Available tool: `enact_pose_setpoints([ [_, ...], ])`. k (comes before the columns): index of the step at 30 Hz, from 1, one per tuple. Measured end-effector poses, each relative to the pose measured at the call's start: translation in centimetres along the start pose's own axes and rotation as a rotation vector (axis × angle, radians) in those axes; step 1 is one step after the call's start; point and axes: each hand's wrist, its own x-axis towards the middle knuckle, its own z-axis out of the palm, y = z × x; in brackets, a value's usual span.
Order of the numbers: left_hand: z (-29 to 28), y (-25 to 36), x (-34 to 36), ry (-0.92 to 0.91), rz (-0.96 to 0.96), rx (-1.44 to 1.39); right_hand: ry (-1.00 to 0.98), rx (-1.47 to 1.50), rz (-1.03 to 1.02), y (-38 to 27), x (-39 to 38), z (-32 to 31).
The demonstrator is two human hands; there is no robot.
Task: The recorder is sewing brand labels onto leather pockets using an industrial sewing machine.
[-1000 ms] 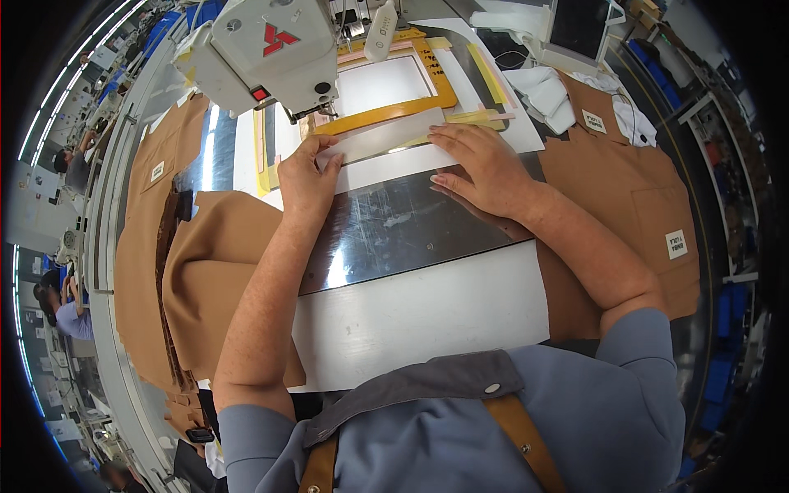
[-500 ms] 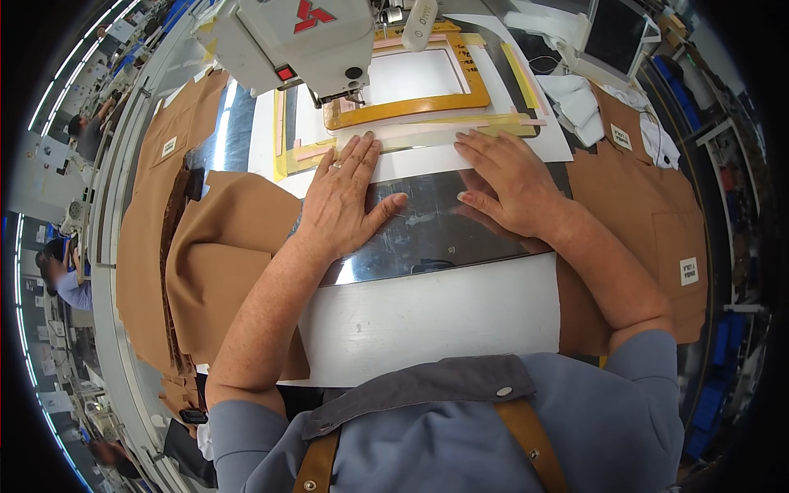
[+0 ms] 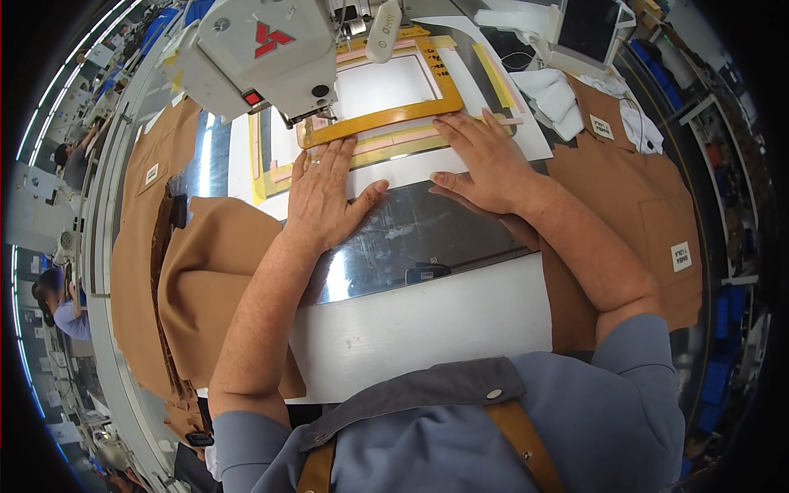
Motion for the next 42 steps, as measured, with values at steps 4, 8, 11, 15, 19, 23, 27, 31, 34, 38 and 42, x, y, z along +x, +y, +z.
enact_pose_setpoints([
  [4,0.0,0.1,0.1,-0.008,0.017,0.018,-0.001,0.004,0.052,0.0,-0.2,0.0],
  [8,0.2,0.1,0.3,0.042,0.023,0.002,-0.007,0.022,0.046,0.3,-0.2,0.6],
  [11,0.2,-0.1,0.4,0.042,0.005,0.011,-0.031,0.015,0.041,0.2,0.2,0.5],
  [15,0.3,-0.1,0.4,0.032,-0.008,0.009,-0.090,-0.011,0.061,0.0,0.7,0.3],
  [19,0.4,-0.3,0.4,0.040,-0.028,0.001,-0.080,-0.024,0.057,0.1,1.3,0.6],
  [23,0.1,-0.2,0.6,0.001,-0.054,-0.003,-0.073,-0.024,0.076,-0.3,1.9,0.2],
  [27,-0.2,0.0,0.7,-0.046,-0.076,-0.014,-0.134,-0.051,0.108,-0.8,2.4,-0.2],
  [31,0.1,-0.2,0.6,-0.013,-0.073,0.016,-0.112,-0.041,0.103,-0.8,2.1,-0.4],
  [34,-0.4,0.5,0.8,-0.035,-0.036,0.013,-0.095,-0.042,0.151,-0.8,1.5,-0.5],
  [38,0.0,0.2,0.9,-0.029,-0.039,-0.022,0.031,0.082,0.116,-0.7,1.2,0.3],
  [42,0.1,-1.1,0.5,-0.076,-0.012,0.045,-0.019,0.132,0.108,-1.0,1.7,0.4],
])
